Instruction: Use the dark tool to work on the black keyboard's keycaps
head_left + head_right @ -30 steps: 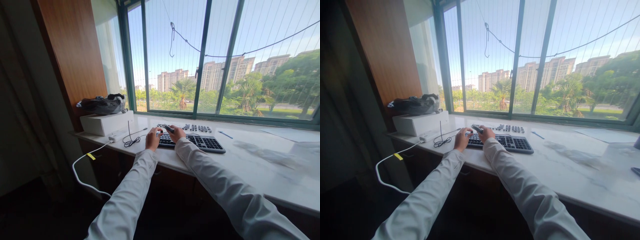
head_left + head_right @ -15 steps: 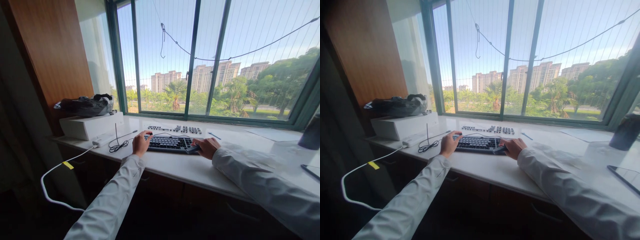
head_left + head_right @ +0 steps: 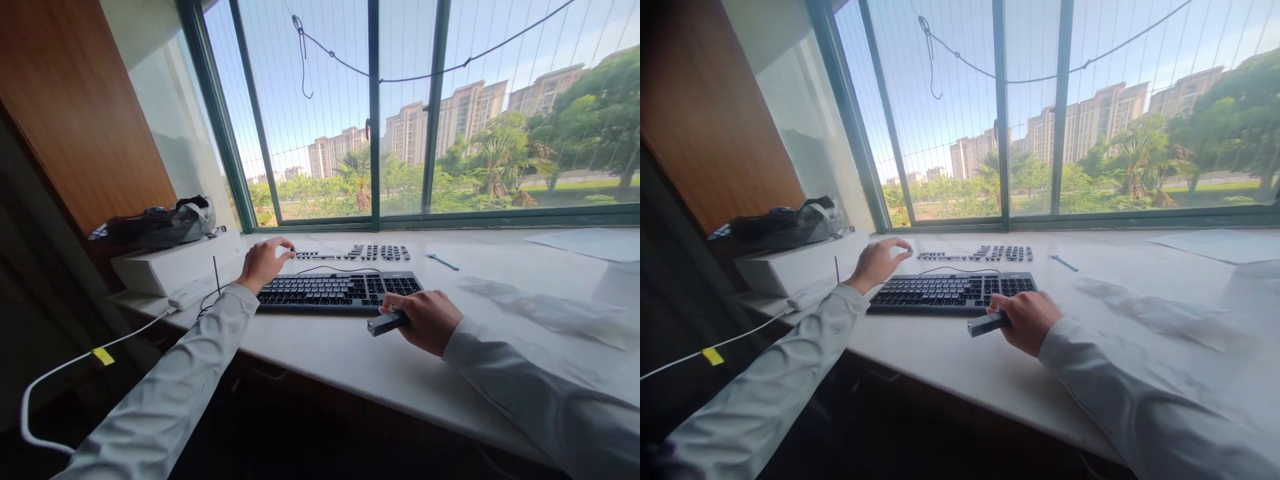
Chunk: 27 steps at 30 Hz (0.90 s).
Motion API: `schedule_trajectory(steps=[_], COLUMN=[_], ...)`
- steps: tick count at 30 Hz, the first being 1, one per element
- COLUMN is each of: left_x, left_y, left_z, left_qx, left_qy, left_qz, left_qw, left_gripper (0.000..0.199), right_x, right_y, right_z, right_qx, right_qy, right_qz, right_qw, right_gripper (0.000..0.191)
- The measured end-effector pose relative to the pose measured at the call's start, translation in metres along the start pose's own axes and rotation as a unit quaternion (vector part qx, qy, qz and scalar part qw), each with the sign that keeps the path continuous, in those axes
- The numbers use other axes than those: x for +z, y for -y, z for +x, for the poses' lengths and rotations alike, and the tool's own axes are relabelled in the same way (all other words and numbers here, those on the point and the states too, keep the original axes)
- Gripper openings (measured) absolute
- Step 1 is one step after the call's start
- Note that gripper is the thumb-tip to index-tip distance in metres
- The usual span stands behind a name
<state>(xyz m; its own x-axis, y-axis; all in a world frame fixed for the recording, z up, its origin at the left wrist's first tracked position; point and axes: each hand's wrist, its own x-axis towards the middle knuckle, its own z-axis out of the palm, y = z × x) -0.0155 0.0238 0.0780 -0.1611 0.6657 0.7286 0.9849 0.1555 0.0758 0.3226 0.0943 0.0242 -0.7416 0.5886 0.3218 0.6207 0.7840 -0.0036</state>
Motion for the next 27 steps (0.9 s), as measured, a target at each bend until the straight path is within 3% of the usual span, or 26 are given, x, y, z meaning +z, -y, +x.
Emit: schedule_trajectory(steps=[3,9,13,21,27], left_x=[0.020,0.081,0.115,0.167,0.184], left_y=[0.003,0.003,0.002,0.009,0.019], left_z=[0.031,0.079,0.100,0.127,0.134], left_qx=[0.000,0.012,0.031,0.072,0.080], left_qy=[0.032,0.196,0.265,0.311,0.320], left_qz=[0.018,0.076,0.115,0.155,0.149], left_qw=[0.999,0.978,0.957,0.935,0.932], left_gripper=[0.023,0.021,0.022,0.021,0.021], right_x=[0.002,-0.014,-0.022,-0.022,-0.023], right_y=[0.006,0.010,0.010,0.001,0.004], right_z=[-0.002,-0.006,-0.006,0.002,0.003], right_qx=[-0.023,-0.044,-0.045,-0.036,-0.042], right_qy=[0.025,0.044,0.058,0.070,0.082], right_qz=[0.010,0.007,-0.001,0.005,0.021], right_qw=[0.999,0.998,0.997,0.997,0.996], right_gripper=[0.024,0.025,0.024,0.025,0.025])
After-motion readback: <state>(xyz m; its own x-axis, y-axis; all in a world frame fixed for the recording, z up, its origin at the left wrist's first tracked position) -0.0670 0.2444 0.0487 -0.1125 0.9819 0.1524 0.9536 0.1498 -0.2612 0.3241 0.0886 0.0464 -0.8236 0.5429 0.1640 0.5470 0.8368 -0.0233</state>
